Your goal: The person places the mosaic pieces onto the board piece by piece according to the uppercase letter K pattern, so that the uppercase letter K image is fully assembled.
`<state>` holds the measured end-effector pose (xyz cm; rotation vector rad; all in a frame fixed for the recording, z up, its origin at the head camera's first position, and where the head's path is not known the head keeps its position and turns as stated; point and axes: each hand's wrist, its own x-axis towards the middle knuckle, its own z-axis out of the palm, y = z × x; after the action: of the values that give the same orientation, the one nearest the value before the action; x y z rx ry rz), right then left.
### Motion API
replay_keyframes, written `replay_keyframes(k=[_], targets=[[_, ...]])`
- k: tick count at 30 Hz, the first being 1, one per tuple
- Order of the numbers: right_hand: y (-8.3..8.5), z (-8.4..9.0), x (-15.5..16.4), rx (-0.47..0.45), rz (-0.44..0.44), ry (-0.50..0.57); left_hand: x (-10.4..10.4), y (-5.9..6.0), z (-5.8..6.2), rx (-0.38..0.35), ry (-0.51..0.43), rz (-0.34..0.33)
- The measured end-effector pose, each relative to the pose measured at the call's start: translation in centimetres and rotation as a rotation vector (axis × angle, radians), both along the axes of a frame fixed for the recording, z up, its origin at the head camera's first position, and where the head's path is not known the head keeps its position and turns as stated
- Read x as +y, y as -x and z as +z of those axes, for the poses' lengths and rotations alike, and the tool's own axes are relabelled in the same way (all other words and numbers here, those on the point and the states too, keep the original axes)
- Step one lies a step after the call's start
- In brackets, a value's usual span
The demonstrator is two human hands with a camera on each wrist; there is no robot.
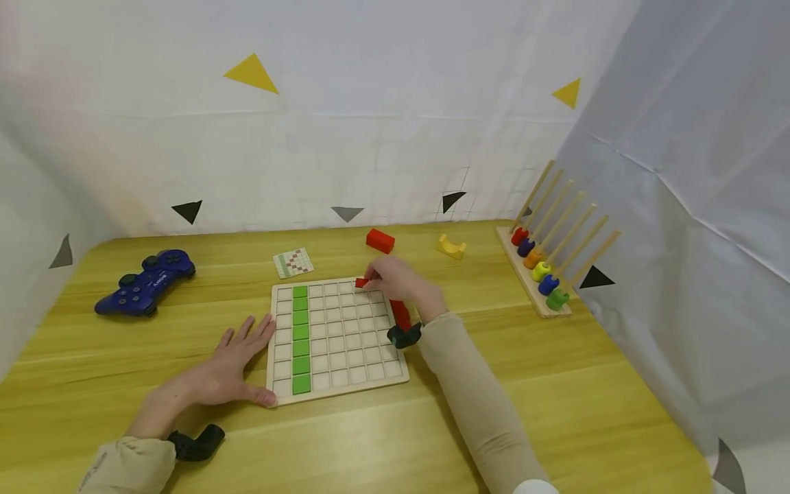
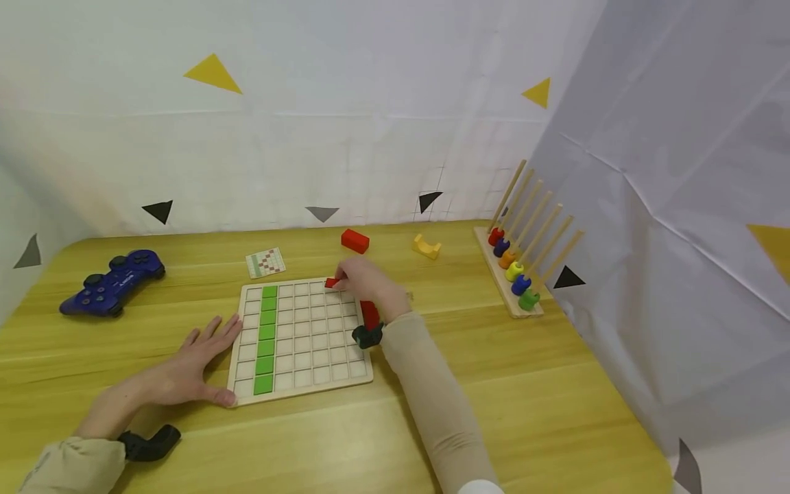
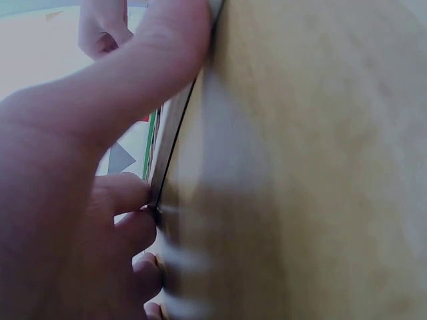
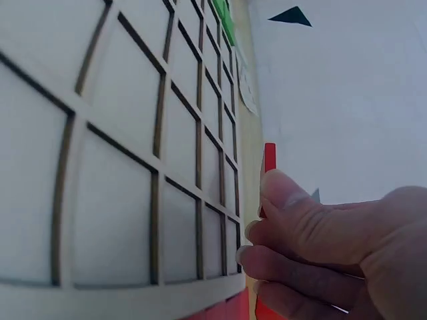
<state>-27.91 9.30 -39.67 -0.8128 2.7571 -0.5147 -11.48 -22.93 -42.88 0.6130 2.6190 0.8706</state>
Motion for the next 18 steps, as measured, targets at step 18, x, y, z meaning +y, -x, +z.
replay_keyframes(k=[18], targets=[[-0.17,-0.99,-0.95,0.034,-0.004,-0.003,0.05,0.0,0.1,-0.001,0.014,0.004]])
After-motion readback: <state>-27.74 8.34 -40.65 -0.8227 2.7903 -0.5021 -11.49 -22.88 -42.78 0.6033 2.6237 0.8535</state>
